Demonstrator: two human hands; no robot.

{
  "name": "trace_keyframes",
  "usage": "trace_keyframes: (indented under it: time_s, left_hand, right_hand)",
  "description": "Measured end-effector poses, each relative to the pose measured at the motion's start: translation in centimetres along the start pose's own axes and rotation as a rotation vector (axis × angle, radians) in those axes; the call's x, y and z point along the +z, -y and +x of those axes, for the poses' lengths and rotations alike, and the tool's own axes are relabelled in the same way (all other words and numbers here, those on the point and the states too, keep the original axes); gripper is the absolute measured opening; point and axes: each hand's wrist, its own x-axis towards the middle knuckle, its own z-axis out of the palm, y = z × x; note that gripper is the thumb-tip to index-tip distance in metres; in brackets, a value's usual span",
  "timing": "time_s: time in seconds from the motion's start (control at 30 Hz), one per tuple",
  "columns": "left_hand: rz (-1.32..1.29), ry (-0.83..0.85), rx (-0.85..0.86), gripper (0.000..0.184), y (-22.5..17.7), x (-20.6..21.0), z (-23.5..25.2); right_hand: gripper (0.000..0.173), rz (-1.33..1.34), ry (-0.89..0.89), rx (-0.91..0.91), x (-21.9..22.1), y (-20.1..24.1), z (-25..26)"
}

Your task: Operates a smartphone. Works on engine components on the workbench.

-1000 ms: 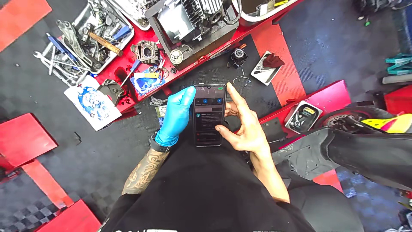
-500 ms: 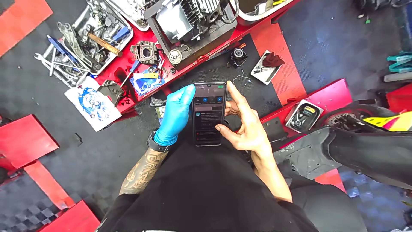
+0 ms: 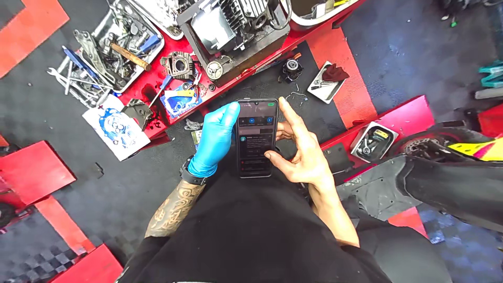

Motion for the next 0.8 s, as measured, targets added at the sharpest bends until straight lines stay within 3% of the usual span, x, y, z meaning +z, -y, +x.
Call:
trace_keyframes:
  time_s: [0.8]
  left_hand:
    - [-0.029, 0.01, 0.001, 0.038, 0.45, -0.32, -0.02]
  right_hand:
    - [0.1, 0.012, -0.009, 0.017, 0.45, -0.11, 0.1]
